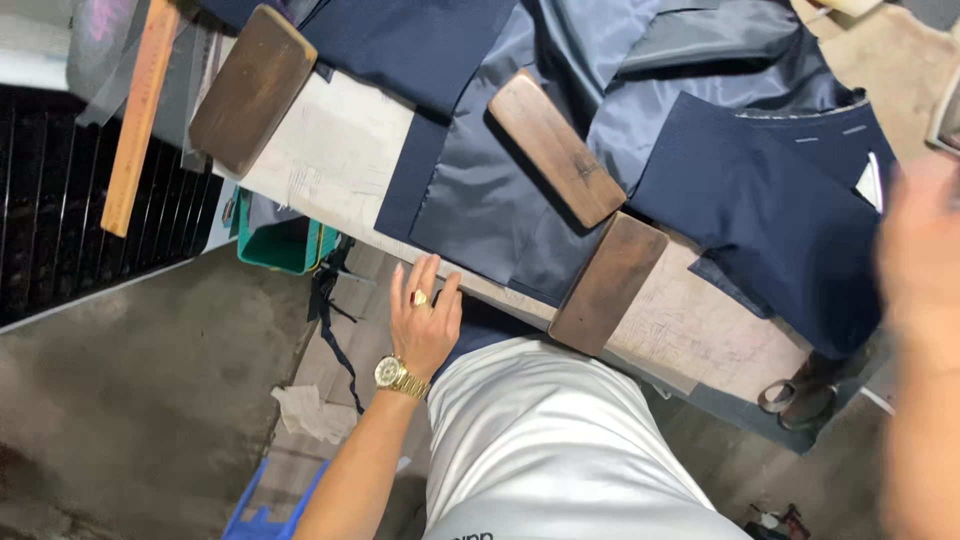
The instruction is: The person irons pieces of dark fabric on a work surface, placing wooden blocks on the fabric to hold sections flat.
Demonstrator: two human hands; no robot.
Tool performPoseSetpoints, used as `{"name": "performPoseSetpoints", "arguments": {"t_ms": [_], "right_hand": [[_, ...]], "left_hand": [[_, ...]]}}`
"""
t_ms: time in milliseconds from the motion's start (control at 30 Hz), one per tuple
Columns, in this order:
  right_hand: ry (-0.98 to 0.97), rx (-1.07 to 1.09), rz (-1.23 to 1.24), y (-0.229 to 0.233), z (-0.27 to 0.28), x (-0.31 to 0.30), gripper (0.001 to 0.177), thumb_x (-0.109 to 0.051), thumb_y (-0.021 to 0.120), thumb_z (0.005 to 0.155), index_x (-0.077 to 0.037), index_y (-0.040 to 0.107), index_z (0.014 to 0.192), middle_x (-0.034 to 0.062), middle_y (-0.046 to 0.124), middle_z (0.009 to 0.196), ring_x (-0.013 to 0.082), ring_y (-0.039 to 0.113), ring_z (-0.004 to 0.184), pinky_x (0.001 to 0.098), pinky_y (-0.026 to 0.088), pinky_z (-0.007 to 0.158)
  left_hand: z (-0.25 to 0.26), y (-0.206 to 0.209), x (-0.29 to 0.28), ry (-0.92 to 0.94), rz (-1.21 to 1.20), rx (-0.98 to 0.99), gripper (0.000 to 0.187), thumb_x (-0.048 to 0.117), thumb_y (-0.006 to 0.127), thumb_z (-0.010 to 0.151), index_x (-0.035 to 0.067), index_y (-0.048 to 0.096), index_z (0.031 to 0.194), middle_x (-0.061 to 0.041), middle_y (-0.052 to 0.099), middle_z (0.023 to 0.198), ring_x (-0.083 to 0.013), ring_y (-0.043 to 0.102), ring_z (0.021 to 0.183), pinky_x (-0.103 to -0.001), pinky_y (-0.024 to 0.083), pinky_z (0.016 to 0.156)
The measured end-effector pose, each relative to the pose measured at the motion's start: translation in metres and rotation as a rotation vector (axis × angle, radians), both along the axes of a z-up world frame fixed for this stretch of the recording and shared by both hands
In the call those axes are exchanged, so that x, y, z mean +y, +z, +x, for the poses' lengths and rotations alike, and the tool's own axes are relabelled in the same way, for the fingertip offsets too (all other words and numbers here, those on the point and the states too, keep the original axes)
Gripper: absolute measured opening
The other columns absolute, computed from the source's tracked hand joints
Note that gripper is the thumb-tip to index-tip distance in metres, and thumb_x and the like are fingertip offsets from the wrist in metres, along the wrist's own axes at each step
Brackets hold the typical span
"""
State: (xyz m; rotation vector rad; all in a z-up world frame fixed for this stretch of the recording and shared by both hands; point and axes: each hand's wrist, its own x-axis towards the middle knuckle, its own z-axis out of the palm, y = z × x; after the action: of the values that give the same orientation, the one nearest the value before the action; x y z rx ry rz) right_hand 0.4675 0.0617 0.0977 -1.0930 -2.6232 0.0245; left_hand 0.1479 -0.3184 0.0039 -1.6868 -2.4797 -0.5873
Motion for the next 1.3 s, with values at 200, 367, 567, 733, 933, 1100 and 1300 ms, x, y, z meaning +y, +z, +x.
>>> {"name": "performPoseSetpoints", "arguments": {"t_ms": [200, 367, 567, 733, 933, 1100, 1300], "right_hand": [[0.001, 0.144, -0.176, -0.053, -0.11, -0.187, 0.059, -0.028, 0.083, 0.083, 0.005, 0.065, 0.128, 0.0308, 0.057, 0.137, 0.0471, 0.057, 0.125, 0.0533, 0.043, 0.097], [-0.266, -0.154, -0.205, -0.053, -0.136, -0.237, 0.085, -0.052, 0.082, 0.083, 0.003, 0.055, 0.141, 0.0365, 0.041, 0.153, 0.0514, 0.053, 0.128, 0.0603, 0.047, 0.085], [-0.582, -0.076, -0.512, -0.068, -0.128, -0.238, 0.094, -0.043, 0.087, 0.081, 0.008, 0.047, 0.149, 0.0357, 0.053, 0.136, 0.0526, 0.052, 0.122, 0.0582, 0.044, 0.098], [-0.545, 0.146, -0.486, -0.032, -0.131, -0.254, 0.077, -0.027, 0.09, 0.075, 0.003, 0.062, 0.14, 0.0254, 0.062, 0.13, 0.0417, 0.059, 0.118, 0.0413, 0.05, 0.092], [0.374, -0.019, -0.492, -0.013, -0.263, -0.205, 0.06, -0.03, 0.078, 0.083, -0.008, 0.06, 0.136, 0.0286, 0.049, 0.146, 0.0451, 0.052, 0.126, 0.0531, 0.038, 0.108], [0.657, -0.342, -0.32, -0.076, -0.335, -0.191, 0.071, -0.03, 0.082, 0.069, -0.017, 0.06, 0.135, 0.0179, 0.05, 0.144, 0.0358, 0.051, 0.131, 0.0465, 0.042, 0.106], [0.908, -0.45, -0.155, -0.058, -0.299, -0.191, 0.049, -0.028, 0.077, 0.077, -0.015, 0.064, 0.123, 0.0195, 0.059, 0.138, 0.0341, 0.057, 0.127, 0.0482, 0.04, 0.109]], "left_hand": [[-0.027, -0.013, 0.011, -0.053, 0.073, 0.05, 0.03, 0.018, 0.064, 0.098, 0.008, 0.07, 0.126, -0.025, 0.06, 0.138, -0.0413, 0.057, 0.132, -0.058, 0.042, 0.111], [-0.041, -0.012, -0.003, -0.184, 0.044, 0.005, 0.032, 0.021, 0.061, 0.1, 0.007, 0.067, 0.128, -0.026, 0.059, 0.139, -0.0417, 0.056, 0.133, -0.06, 0.04, 0.112], [-0.055, -0.027, -0.011, -0.213, 0.071, -0.047, 0.039, 0.021, 0.063, 0.098, 0.006, 0.063, 0.134, -0.028, 0.055, 0.145, -0.0433, 0.05, 0.139, -0.062, 0.034, 0.115], [-0.058, -0.03, -0.018, -0.221, 0.129, -0.091, 0.036, 0.019, 0.058, 0.099, 0.004, 0.065, 0.131, -0.03, 0.056, 0.143, -0.0447, 0.052, 0.137, -0.062, 0.038, 0.113], [-0.052, -0.033, -0.025, -0.189, 0.083, -0.121, 0.033, 0.018, 0.055, 0.1, 0.008, 0.063, 0.13, -0.026, 0.056, 0.142, -0.0414, 0.052, 0.137, -0.061, 0.038, 0.112], [-0.05, -0.025, -0.028, -0.159, 0.11, -0.085, 0.028, 0.017, 0.055, 0.099, 0.009, 0.066, 0.124, -0.025, 0.057, 0.142, -0.0396, 0.054, 0.136, -0.059, 0.038, 0.114], [-0.055, -0.02, -0.057, -0.138, 0.271, -0.212, 0.018, 0.013, 0.062, 0.096, 0.007, 0.072, 0.11, -0.018, 0.069, 0.122, -0.0354, 0.067, 0.118, -0.056, 0.049, 0.106]]}}
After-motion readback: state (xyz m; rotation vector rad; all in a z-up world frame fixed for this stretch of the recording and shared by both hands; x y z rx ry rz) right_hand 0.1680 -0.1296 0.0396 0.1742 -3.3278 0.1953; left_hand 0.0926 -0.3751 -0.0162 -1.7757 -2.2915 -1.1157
